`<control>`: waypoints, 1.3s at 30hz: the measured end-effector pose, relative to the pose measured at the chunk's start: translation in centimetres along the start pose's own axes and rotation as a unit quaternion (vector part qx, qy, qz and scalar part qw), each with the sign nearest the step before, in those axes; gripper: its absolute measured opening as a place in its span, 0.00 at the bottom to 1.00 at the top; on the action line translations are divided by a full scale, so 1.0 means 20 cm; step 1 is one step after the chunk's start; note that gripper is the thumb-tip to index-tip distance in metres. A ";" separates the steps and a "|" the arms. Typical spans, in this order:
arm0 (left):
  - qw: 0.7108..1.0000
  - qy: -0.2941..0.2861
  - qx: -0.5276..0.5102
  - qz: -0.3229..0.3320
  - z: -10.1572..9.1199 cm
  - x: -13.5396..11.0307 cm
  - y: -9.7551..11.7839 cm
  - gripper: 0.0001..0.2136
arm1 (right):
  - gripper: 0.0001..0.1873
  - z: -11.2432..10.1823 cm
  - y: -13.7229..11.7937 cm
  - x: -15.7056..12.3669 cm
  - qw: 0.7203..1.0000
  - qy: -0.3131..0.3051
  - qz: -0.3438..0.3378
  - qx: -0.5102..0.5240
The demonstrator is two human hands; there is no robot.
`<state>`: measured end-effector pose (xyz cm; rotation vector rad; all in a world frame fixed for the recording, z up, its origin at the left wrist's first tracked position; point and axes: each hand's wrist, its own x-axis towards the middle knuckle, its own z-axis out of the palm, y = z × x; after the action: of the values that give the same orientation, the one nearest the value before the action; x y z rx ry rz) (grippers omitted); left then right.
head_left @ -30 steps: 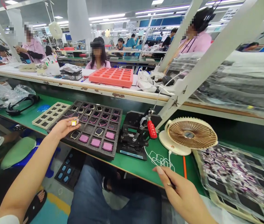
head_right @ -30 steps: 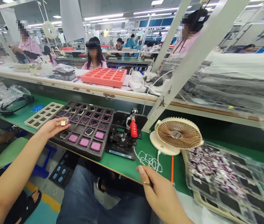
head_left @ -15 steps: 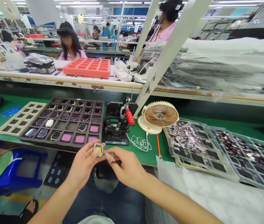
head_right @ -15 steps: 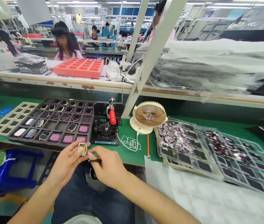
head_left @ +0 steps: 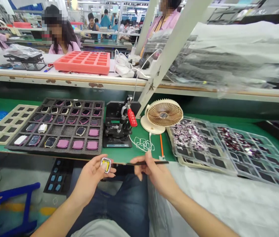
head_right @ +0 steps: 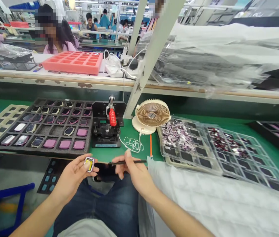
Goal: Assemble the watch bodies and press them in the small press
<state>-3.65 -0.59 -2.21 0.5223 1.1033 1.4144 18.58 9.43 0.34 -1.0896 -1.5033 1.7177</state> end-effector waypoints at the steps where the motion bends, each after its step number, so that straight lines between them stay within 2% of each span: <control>1: 1.000 -0.002 0.011 -0.005 0.01 -0.01 0.00 0.23 | 0.30 0.00 0.01 -0.02 1.000 -0.001 -0.015 0.009; 3: 0.999 -0.005 0.031 -0.013 0.03 -0.03 -0.01 0.24 | 0.15 0.01 0.02 -0.06 0.996 0.004 -0.088 -0.014; 4: 0.999 -0.006 0.038 -0.017 0.05 -0.04 -0.02 0.24 | 0.10 0.02 0.03 -0.08 0.989 0.005 -0.139 -0.043; 5: 0.999 -0.009 0.044 -0.020 0.07 -0.05 -0.02 0.25 | 0.09 0.03 0.03 -0.09 0.978 0.002 -0.196 -0.076; 8: 0.998 -0.018 0.053 -0.023 0.12 -0.09 -0.04 0.24 | 0.20 0.07 0.03 -0.12 0.922 -0.041 -0.349 -0.165; 11: 0.997 -0.010 0.070 -0.017 0.15 -0.11 -0.05 0.24 | 0.27 0.09 0.05 -0.13 0.883 -0.080 -0.416 -0.201; 14: 0.996 -0.004 0.083 -0.015 0.15 -0.12 -0.05 0.23 | 0.29 0.10 0.09 -0.13 0.874 -0.088 -0.429 -0.211; 18: 0.997 0.002 0.076 -0.021 0.15 -0.12 -0.06 0.24 | 0.29 0.09 0.12 -0.13 0.877 -0.084 -0.425 -0.208; 29: 0.997 0.010 0.073 -0.024 0.16 -0.12 -0.06 0.23 | 0.30 0.09 0.10 -0.12 0.873 -0.084 -0.432 -0.209; 35: 0.998 -0.001 0.054 -0.040 0.15 -0.12 -0.06 0.24 | 0.28 0.06 0.16 -0.13 0.837 -0.120 -0.466 -0.261; 39: 0.996 -0.039 -0.001 -0.083 0.14 -0.11 -0.04 0.26 | 0.29 0.05 0.22 -0.13 0.828 -0.089 -0.484 -0.269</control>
<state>-0.43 -1.95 -0.88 0.4693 1.0579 1.2416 19.28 5.96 -3.47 -0.2247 -2.1972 0.6921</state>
